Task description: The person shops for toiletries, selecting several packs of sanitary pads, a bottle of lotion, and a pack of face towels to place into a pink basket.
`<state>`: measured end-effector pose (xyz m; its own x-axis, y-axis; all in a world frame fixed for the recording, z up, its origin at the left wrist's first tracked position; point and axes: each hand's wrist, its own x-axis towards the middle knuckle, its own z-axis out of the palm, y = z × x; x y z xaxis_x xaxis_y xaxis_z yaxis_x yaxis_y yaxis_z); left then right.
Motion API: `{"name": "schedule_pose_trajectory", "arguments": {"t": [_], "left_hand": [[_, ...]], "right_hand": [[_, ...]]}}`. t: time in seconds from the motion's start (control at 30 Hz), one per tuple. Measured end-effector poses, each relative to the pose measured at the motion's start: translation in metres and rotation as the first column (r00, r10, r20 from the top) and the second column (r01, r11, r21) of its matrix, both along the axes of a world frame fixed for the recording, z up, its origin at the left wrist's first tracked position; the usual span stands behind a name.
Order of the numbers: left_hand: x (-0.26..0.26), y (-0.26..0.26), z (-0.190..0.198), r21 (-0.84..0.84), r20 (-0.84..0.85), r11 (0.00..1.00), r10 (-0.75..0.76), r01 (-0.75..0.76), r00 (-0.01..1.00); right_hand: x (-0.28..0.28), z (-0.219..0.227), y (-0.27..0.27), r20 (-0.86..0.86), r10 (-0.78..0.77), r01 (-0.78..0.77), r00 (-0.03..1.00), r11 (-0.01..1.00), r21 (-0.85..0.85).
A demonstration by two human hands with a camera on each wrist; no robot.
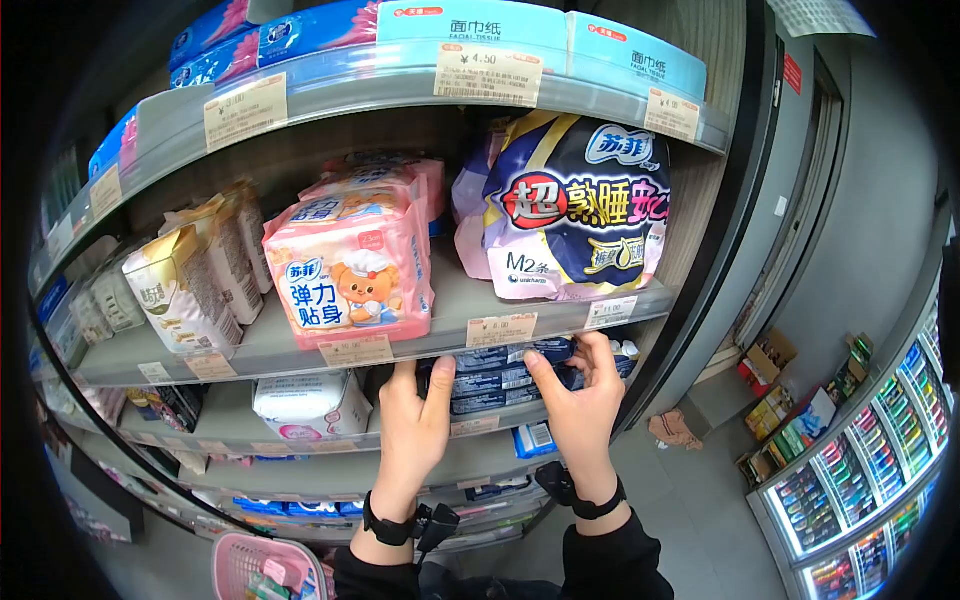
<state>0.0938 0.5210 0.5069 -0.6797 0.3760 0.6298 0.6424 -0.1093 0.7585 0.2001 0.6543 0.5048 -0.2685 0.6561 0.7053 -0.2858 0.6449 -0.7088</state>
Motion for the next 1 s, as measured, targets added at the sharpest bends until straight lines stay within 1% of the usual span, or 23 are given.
{"name": "schedule_pose_trajectory", "arguments": {"t": [0.03, 0.1, 0.23, 0.3, 0.43, 0.47, 0.5, 0.53, 0.57, 0.6, 0.63, 0.7, 0.73, 0.77, 0.83, 0.9, 0.93, 0.97, 1.0], "left_hand": [[0.0, -0.001, 0.001, 0.002, -0.002, 1.0, 0.002, -0.002, 1.0], [0.001, -0.003, 0.003, -0.056, 0.003, 0.998, 0.032, -0.032, 0.999], [0.001, 0.0, -0.003, -0.003, -0.018, 0.999, 0.041, -0.041, 0.999], [0.002, -0.002, -0.002, -0.113, 0.033, 0.993, 0.038, -0.035, 0.999], [0.003, -0.002, -0.003, -0.116, 0.023, 0.992, 0.051, -0.048, 0.998], [0.004, -0.001, -0.003, -0.076, 0.017, 0.996, 0.045, -0.044, 0.999], [0.005, -0.001, -0.004, -0.036, 0.011, 0.999, 0.041, -0.04, 0.999], [0.004, 0.001, -0.008, -0.033, 0.01, 0.998, 0.046, -0.045, 0.999], [0.003, 0.003, -0.014, 0.058, -0.071, 0.995, 0.085, -0.081, 0.994], [0.003, 0.003, -0.019, 0.15, -0.149, 0.983, 0.131, -0.109, 0.98], [0.008, -0.003, -0.018, 0.155, -0.152, 0.981, 0.14, -0.116, 0.978], [0.023, -0.025, -0.017, 0.115, -0.179, 0.985, 0.147, -0.128, 0.973], [0.03, -0.035, -0.022, 0.138, -0.235, 0.981, 0.169, -0.139, 0.957], [0.03, -0.045, -0.04, 0.134, -0.276, 0.983, 0.156, -0.123, 0.948], [0.037, -0.076, -0.058, -0.005, -0.372, 0.999, 0.038, -0.043, 0.927], [0.042, -0.104, -0.083, -0.196, -0.296, 0.981, -0.055, -0.004, 0.954], [0.042, -0.121, -0.101, -0.337, -0.2, 0.941, -0.1, 0.028, 0.975], [0.041, -0.139, -0.122, -0.343, -0.189, 0.939, -0.053, -0.015, 0.98], [0.041, -0.157, -0.144, -0.487, -0.078, 0.873, -0.074, 0.027, 0.994]], "right_hand": [[-0.001, 0.0, 0.0, 0.015, -0.035, 0.034, 0.999, 0.999, 0.037], [0.0, 0.003, -0.002, 0.024, -0.048, 0.047, 0.999, 0.998, 0.039], [0.0, 0.006, -0.003, 0.041, -0.056, 0.055, 0.998, 0.998, 0.042], [0.0, 0.007, -0.003, 0.055, -0.057, 0.055, 0.997, 0.998, 0.023], [0.001, 0.005, -0.001, 0.064, -0.031, 0.032, 0.997, 0.999, -0.018], [0.001, 0.004, -0.001, 0.062, -0.029, 0.03, 0.998, 0.999, -0.015], [0.002, 0.001, -0.001, 0.018, -0.01, 0.011, 1.0, 1.0, -0.025], [0.004, -0.001, -0.003, -0.025, 0.009, -0.01, 1.0, 0.999, -0.033], [0.007, -0.002, -0.005, -0.026, 0.015, -0.016, 1.0, 0.999, -0.029], [0.014, -0.004, -0.007, -0.037, -0.037, 0.038, 0.999, 0.999, 0.01], [0.02, -0.006, -0.009, -0.052, -0.088, 0.091, 0.995, 0.995, 0.048], [0.04, -0.018, -0.01, -0.052, -0.029, 0.032, 0.998, 0.998, 0.049], [0.053, -0.027, -0.01, -0.03, 0.042, -0.042, 0.999, 0.999, 0.004], [0.066, -0.037, -0.009, -0.009, 0.118, -0.119, 0.993, 0.992, -0.04], [0.089, -0.064, -0.007, 0.007, 0.267, -0.259, 0.964, 0.94, -0.221], [0.111, -0.105, 0.005, 0.088, 0.408, -0.355, 0.909, 0.866, -0.352], [0.12, -0.129, 0.01, 0.159, 0.452, -0.351, 0.878, 0.832, -0.43], [0.128, -0.154, 0.014, 0.229, 0.499, -0.336, 0.836, 0.794, -0.506], [0.137, -0.18, 0.015, 0.222, 0.549, -0.332, 0.805, 0.729, -0.599]]}}
